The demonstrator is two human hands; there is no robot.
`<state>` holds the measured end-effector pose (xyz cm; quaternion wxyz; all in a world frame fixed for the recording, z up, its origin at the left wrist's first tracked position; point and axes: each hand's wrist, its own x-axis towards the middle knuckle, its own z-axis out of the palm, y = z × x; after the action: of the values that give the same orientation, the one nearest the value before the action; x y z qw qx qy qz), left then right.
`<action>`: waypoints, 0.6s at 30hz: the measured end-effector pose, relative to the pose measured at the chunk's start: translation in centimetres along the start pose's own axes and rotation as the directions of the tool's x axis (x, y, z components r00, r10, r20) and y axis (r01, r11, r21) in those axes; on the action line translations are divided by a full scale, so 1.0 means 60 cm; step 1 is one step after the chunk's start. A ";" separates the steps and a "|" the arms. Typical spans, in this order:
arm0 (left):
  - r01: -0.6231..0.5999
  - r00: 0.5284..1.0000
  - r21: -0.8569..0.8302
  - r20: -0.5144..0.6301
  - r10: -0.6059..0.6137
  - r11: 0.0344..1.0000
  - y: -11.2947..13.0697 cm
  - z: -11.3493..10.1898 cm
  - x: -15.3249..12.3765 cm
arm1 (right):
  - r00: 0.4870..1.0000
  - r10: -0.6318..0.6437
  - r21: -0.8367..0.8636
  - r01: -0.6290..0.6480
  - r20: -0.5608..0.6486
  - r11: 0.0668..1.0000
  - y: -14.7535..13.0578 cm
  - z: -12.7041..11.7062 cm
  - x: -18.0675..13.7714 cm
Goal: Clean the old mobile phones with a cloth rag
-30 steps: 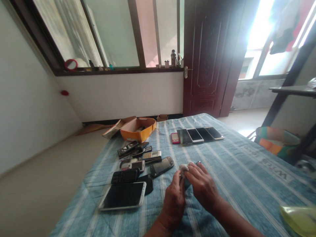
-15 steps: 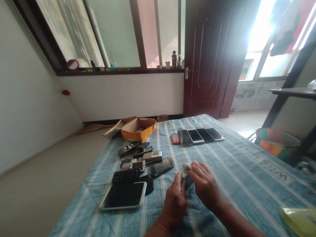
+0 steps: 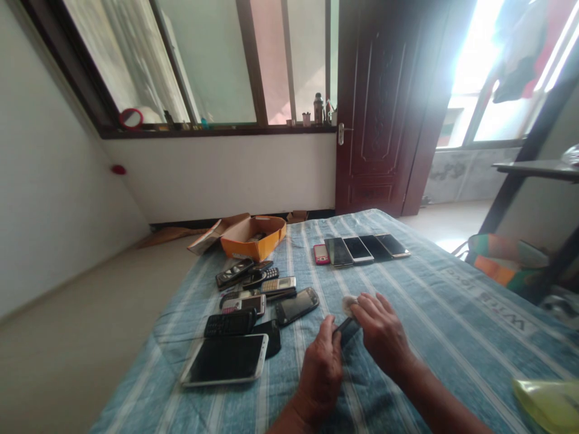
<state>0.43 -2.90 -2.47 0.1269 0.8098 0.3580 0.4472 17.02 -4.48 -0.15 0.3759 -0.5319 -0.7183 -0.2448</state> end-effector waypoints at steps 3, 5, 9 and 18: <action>-0.029 1.000 0.029 -0.009 0.029 0.999 0.000 0.001 -0.001 | 1.000 0.020 -0.030 -0.020 -0.002 0.999 0.009 0.001 -0.002; -0.038 0.999 0.036 -0.011 0.039 0.999 -0.001 0.001 -0.002 | 1.000 0.024 -0.027 -0.024 0.000 0.999 0.009 0.000 -0.002; -0.044 0.999 0.021 -0.005 0.044 0.999 -0.002 0.001 -0.004 | 1.000 -0.003 0.034 0.004 -0.019 0.999 -0.008 -0.002 0.001; -0.018 1.000 -0.040 0.024 0.019 0.999 0.005 -0.007 0.002 | 0.998 -0.063 0.139 0.064 -0.014 0.988 -0.043 -0.009 0.006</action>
<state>0.26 -3.11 -1.99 0.1435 0.8157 0.3400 0.4455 14.63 -5.48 0.56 0.4075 -0.4800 -0.7483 -0.2084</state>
